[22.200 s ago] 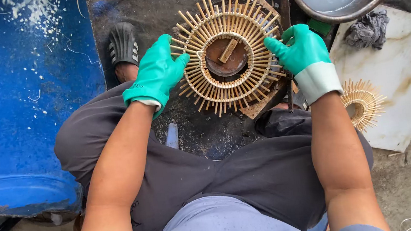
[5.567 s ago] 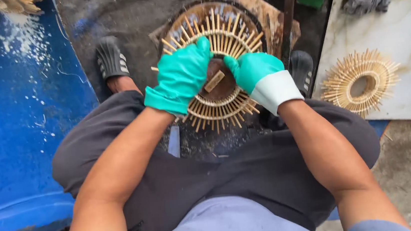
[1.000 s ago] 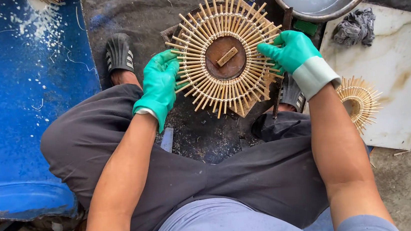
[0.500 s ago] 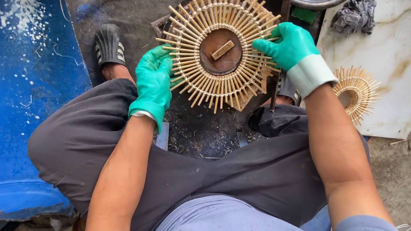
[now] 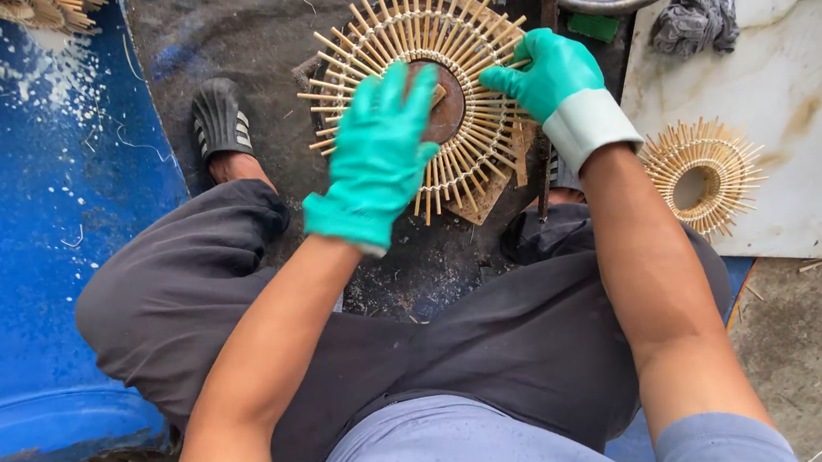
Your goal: The person is using a knife to scrape and finish the inner rim of a circular bamboo decoration.
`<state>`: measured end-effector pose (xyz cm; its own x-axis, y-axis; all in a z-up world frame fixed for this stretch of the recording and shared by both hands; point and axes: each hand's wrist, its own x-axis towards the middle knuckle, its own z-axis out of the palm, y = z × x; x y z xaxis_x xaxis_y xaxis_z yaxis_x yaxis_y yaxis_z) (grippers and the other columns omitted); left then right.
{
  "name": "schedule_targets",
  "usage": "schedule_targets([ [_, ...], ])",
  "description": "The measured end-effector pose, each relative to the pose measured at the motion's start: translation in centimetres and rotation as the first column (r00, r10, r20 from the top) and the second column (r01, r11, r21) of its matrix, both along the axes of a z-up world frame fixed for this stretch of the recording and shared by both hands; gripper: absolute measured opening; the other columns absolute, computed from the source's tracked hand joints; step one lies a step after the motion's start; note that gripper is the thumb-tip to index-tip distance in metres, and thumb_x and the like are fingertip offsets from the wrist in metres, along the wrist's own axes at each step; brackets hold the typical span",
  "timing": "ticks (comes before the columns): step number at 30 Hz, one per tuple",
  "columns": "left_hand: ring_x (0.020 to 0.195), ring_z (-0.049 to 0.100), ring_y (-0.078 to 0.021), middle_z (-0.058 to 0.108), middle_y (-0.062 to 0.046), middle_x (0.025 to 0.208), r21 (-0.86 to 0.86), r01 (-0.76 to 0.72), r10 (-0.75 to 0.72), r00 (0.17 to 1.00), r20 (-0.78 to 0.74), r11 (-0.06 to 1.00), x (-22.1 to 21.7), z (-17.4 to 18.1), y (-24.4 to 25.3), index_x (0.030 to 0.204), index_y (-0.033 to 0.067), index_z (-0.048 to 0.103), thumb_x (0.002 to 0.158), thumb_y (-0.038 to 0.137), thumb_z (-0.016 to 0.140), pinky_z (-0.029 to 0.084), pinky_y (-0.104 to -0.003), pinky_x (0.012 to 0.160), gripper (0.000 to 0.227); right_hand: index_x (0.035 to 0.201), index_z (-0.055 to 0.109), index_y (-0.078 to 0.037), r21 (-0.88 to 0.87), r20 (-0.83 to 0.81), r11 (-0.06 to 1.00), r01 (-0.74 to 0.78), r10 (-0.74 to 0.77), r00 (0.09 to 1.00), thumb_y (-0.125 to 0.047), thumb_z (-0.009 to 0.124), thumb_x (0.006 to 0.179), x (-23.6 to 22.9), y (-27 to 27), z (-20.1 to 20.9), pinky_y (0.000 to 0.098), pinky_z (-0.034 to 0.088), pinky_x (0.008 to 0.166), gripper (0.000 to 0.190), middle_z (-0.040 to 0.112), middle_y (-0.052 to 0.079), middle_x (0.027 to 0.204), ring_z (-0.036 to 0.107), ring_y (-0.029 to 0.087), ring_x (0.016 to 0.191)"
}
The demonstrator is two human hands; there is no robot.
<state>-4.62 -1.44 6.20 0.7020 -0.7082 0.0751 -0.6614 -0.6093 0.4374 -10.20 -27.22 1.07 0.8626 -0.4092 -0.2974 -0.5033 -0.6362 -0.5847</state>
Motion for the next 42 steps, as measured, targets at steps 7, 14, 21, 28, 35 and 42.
schedule_targets([
  [7,0.129,0.043,-0.0492,0.039,-0.019,0.150,0.375,0.133,-0.083,0.986,-0.147,0.917,1.3,-1.1,-4.8,0.149,0.0214,0.043,0.063,0.026,0.094,0.056,-0.060,0.084,0.101,0.107,0.072,0.001,0.019,0.020,1.000,-0.018,0.018,1.000,-0.048,0.092,0.080,0.1,-0.6,-1.5,0.0402,0.057,0.070,0.059,0.073,0.019,0.093,0.073,0.029,0.080],
  [14,0.130,0.044,-0.0487,0.039,-0.015,0.150,0.429,0.172,-0.104,0.979,-0.177,0.887,2.4,-0.7,-4.9,0.154,0.0213,0.041,0.062,0.025,0.095,0.058,-0.051,0.093,0.106,0.109,0.072,-0.005,-0.113,-0.049,0.993,-0.040,0.035,0.998,-0.054,0.086,0.081,0.6,0.3,-1.2,0.0492,0.055,0.078,0.058,0.074,0.021,0.098,0.070,0.040,0.090],
  [21,0.138,0.042,-0.0436,0.044,-0.024,0.150,-0.063,0.115,-0.125,0.975,-0.185,0.991,2.4,-6.2,-0.2,0.141,0.0067,0.055,0.068,0.028,0.093,0.044,-0.049,0.111,0.084,0.104,0.073,-0.007,-0.173,0.007,0.984,0.030,-0.029,1.000,-0.053,0.076,0.094,-1.7,-1.5,3.5,0.0487,0.055,0.079,0.047,0.075,0.016,0.092,0.071,0.036,0.085],
  [28,0.125,0.054,-0.0431,0.060,-0.022,0.130,0.001,0.063,-0.063,0.997,0.044,0.998,2.5,-8.2,-1.6,0.116,0.0022,0.065,0.091,0.008,0.073,0.049,-0.051,0.108,0.027,0.105,0.072,-0.005,-0.161,0.196,0.977,0.140,-0.108,0.975,-0.045,0.078,0.094,-2.2,-3.4,4.5,0.0457,0.056,0.073,0.041,0.075,0.015,0.087,0.071,0.033,0.079],
  [35,0.099,0.068,-0.0367,0.067,-0.019,0.110,-0.141,-0.034,0.009,0.983,-0.181,0.989,7.0,-3.0,1.3,0.110,0.0015,0.069,0.094,0.008,0.070,0.055,-0.047,0.088,0.017,0.121,0.067,-0.003,-0.019,0.348,0.991,0.132,-0.117,0.930,-0.049,0.075,0.098,-1.4,-3.0,4.4,0.0415,0.058,0.074,0.052,0.074,0.015,0.099,0.071,0.030,0.080],
  [42,0.100,0.073,-0.0304,0.071,-0.016,0.114,-0.377,-0.439,0.058,0.710,-0.701,0.816,12.0,-0.5,8.9,0.119,0.0031,0.065,0.095,0.027,0.059,0.061,-0.043,0.087,0.035,0.126,0.068,-0.001,0.936,0.212,0.324,-0.135,-0.216,0.953,-0.041,0.065,0.098,-0.5,-0.7,7.6,0.0292,0.064,0.070,0.049,0.076,0.008,0.100,0.073,0.016,0.079],
])
